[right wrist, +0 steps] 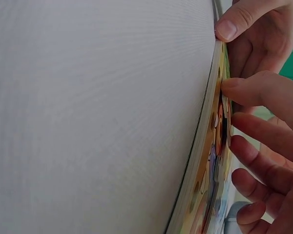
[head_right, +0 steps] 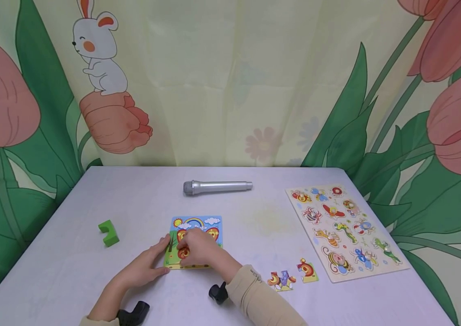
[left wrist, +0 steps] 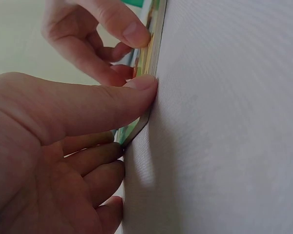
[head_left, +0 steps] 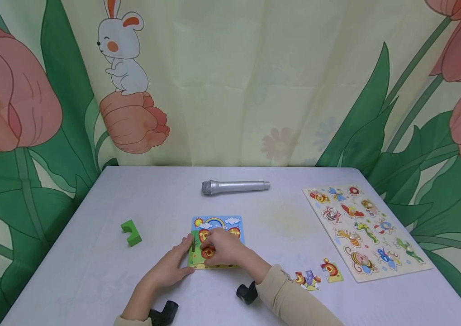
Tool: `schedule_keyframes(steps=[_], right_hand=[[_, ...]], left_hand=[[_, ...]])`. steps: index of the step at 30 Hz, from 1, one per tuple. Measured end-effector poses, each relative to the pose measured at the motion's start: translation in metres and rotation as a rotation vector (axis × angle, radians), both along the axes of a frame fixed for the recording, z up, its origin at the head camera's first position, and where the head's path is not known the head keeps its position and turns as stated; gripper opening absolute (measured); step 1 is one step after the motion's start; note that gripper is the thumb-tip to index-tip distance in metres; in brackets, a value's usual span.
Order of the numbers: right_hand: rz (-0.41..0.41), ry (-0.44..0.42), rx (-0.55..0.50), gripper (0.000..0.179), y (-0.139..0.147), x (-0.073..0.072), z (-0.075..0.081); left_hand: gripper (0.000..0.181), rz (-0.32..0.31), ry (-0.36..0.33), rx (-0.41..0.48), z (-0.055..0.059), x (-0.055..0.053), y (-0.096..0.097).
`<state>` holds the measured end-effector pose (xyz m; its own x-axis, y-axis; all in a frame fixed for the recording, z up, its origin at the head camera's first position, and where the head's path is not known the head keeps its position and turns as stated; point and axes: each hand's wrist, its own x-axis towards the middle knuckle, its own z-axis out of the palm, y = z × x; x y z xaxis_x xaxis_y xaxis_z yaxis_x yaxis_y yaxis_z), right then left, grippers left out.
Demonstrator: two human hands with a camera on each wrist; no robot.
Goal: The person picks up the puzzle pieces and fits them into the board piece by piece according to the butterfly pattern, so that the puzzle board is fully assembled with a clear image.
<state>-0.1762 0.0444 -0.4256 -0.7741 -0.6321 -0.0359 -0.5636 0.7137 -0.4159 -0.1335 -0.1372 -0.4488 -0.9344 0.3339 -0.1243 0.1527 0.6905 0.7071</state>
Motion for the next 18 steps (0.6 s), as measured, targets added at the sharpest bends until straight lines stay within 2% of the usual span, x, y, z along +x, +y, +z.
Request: schedule_keyframes(steps=[5, 18], right_hand=[[0.005, -0.002, -0.005, 0.031, 0.0003, -0.0002, 0.0008], [0.078, 0.027, 0.036, 0.034, 0.0035, 0.0002, 0.0020]], left_hand=[[0.078, 0.005, -0.005, -0.001, 0.0014, 0.0003, 0.0007], [0.077, 0.006, -0.011, -0.004, 0.0038, 0.0013, 0.0013]])
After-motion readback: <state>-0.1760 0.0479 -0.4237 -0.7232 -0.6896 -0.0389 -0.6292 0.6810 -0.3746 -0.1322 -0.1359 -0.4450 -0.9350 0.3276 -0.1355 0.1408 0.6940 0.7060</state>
